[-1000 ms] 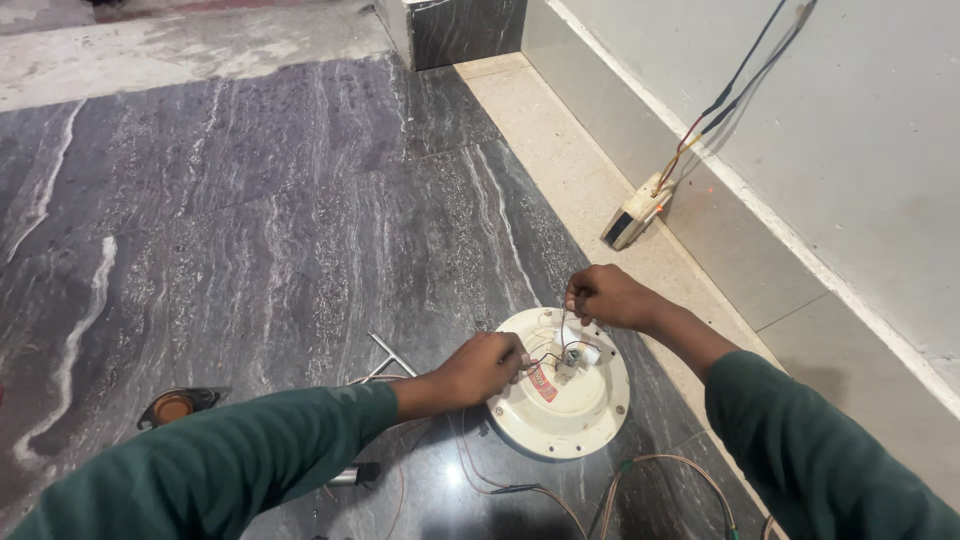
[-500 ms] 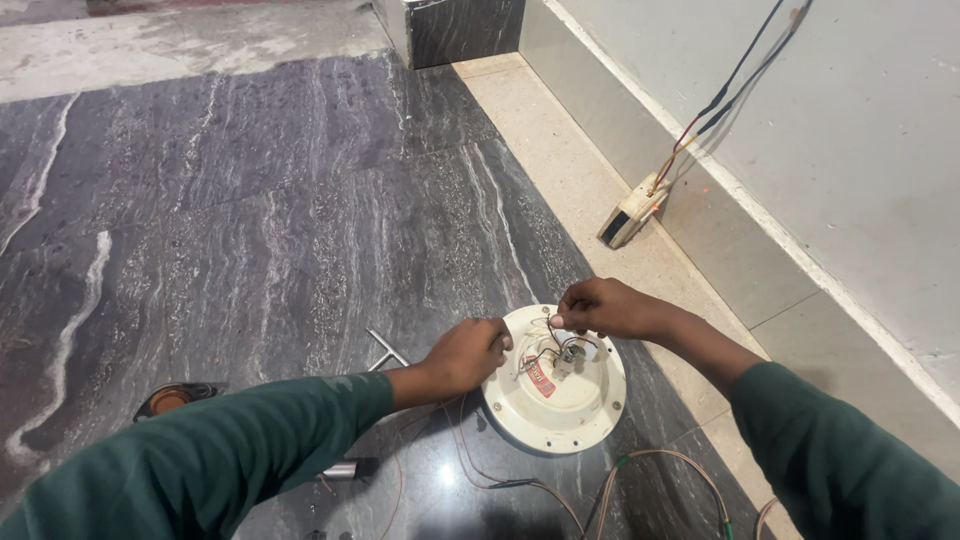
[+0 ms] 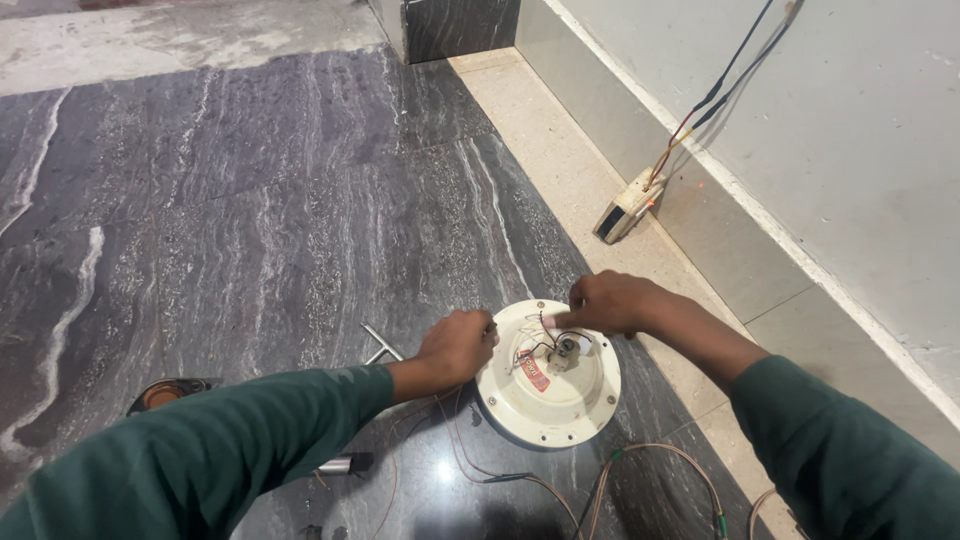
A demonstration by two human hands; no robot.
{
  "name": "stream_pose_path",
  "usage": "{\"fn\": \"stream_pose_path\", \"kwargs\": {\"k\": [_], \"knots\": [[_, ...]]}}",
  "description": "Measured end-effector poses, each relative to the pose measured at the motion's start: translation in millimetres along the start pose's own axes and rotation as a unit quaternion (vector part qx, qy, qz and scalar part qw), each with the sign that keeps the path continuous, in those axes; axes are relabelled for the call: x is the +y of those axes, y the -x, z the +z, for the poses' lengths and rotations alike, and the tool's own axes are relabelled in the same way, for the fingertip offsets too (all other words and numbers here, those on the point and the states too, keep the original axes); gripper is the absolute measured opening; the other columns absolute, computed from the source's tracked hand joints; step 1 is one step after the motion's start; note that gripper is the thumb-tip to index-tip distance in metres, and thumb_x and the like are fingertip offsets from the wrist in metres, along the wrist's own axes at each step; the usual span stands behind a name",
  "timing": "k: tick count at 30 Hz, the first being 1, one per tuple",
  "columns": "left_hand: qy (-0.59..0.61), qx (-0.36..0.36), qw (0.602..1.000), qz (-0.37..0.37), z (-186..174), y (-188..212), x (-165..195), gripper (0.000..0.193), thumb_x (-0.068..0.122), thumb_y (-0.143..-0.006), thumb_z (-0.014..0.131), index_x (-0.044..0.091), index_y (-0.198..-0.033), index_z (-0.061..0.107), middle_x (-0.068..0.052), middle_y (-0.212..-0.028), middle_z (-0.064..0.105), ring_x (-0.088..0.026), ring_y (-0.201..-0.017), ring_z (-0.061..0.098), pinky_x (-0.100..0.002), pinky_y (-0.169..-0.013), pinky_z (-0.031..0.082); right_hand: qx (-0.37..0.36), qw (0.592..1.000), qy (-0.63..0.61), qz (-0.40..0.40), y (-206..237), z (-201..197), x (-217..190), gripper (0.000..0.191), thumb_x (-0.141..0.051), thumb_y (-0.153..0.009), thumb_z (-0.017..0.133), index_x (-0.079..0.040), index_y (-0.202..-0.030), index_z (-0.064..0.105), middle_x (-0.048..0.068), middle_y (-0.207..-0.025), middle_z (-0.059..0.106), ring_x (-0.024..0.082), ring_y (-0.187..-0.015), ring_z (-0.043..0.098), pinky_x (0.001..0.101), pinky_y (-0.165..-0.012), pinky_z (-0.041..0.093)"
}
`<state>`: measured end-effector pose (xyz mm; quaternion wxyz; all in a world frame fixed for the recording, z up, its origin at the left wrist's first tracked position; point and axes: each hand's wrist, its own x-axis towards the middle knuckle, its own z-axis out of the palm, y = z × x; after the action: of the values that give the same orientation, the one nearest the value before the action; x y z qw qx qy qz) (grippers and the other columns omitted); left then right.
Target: The person cleans a ceiling fan motor housing with a cloth, then connects wires to the motor and tests the connection using a multimeter. The person handles the motor, wires, and multimeter throughout the process.
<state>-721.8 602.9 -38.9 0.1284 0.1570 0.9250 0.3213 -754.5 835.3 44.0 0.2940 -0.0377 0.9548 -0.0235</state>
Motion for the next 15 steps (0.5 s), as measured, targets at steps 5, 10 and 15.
{"fn": "stream_pose_path", "kwargs": {"k": [5, 10, 15], "knots": [[-0.05, -0.03, 0.997, 0.059, -7, 20, -10, 0.024, 0.023, -0.093, 0.062, 0.0, -0.098, 0.068, -0.022, -0.097, 0.072, -0.04, -0.096, 0.07, -0.052, -0.091, 0.052, -0.066, 0.994, -0.08, -0.024, 14, -8, 1, 0.021, -0.013, -0.076, 0.079, 0.003, -0.089, 0.077, 0.015, -0.074, 0.078, 0.018, -0.06, 0.074, 0.0314, -0.052, 0.057], [-0.137, -0.032, 0.983, 0.114, -22, 38, -17, 0.036, 0.028, -0.095, 0.062, -0.003, -0.112, 0.057, -0.024, -0.108, 0.066, -0.042, -0.102, 0.066, -0.053, -0.094, 0.05, -0.023, 0.998, -0.04, -0.035, 13, -23, 12, 0.009, -0.003, -0.077, 0.072, 0.004, -0.079, 0.077, 0.013, -0.069, 0.076, 0.018, -0.059, 0.074, 0.031, -0.054, 0.061], [-0.247, -0.137, 0.959, 0.028, -30, 48, -40, 0.08, 0.058, -0.095, 0.059, -0.005, -0.139, 0.038, -0.026, -0.132, 0.05, -0.039, -0.131, 0.046, -0.055, -0.112, 0.035, 0.033, 0.998, -0.042, -0.017, 10, -44, 22, 0.011, -0.003, -0.085, 0.067, 0.002, -0.082, 0.077, 0.014, -0.073, 0.077, 0.02, -0.064, 0.076, 0.0326, -0.059, 0.062]]}}
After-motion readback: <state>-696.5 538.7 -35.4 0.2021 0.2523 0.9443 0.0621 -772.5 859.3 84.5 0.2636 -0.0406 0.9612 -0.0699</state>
